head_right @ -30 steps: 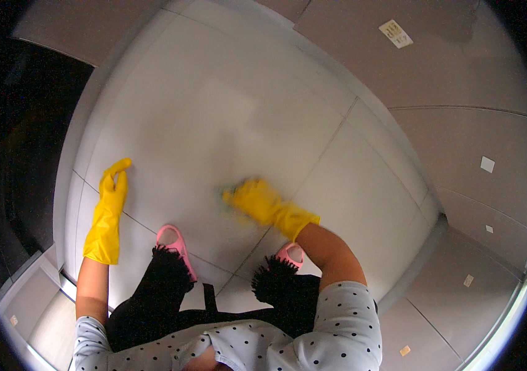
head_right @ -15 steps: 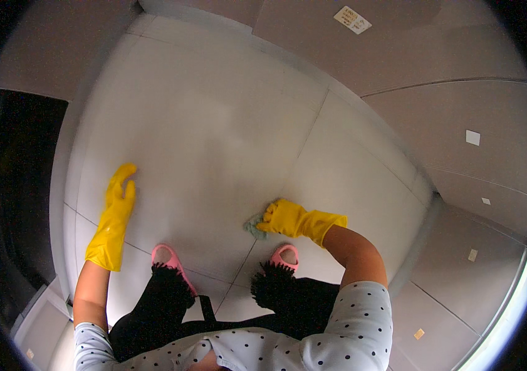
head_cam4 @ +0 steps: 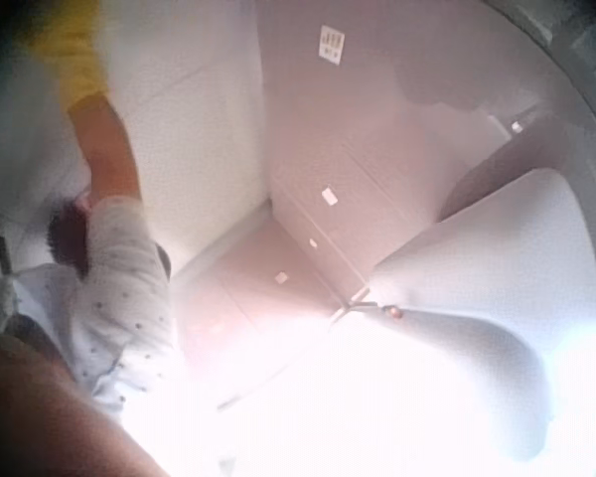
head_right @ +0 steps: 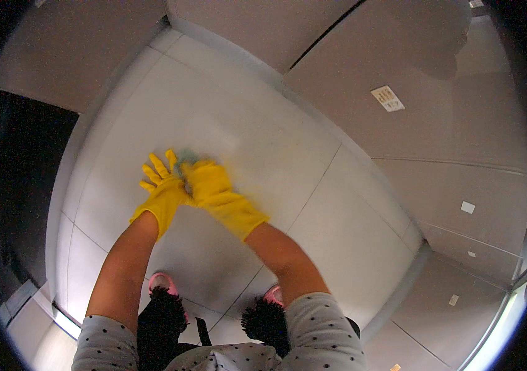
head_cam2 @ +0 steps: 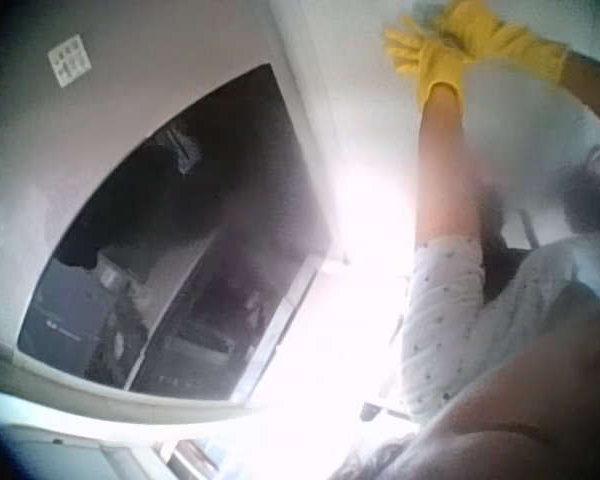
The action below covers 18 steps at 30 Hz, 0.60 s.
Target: The person walks through the house and then kneels on the floor to clean the kitchen floor and the lower part of the cabinet using a cloth.
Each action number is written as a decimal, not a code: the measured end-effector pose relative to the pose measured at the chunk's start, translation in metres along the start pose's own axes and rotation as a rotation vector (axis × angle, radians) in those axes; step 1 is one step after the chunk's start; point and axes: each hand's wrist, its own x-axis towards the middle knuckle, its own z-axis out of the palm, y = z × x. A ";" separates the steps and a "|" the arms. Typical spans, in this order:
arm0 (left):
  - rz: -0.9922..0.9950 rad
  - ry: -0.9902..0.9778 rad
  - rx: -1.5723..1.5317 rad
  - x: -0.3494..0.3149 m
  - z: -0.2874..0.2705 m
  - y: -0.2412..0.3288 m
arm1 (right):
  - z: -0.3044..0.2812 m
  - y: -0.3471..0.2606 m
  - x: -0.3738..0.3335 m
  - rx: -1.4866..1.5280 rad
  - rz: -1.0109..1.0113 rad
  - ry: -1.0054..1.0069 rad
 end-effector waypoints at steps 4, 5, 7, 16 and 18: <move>-0.053 -0.126 0.021 0.000 -0.018 0.008 | 0.000 0.053 0.017 -0.070 0.450 -0.254; -0.055 -0.133 0.012 0.001 -0.018 0.010 | -0.015 0.084 0.014 -0.093 0.483 -0.017; -0.060 -0.166 0.032 0.001 -0.020 0.011 | -0.044 0.139 0.003 -0.150 0.533 0.276; -0.026 -0.184 0.068 0.011 -0.022 0.012 | 0.009 0.047 0.061 -0.107 0.110 -0.052; -0.030 -0.191 0.060 0.012 -0.020 0.014 | -0.001 0.086 0.067 -0.231 0.336 -0.085</move>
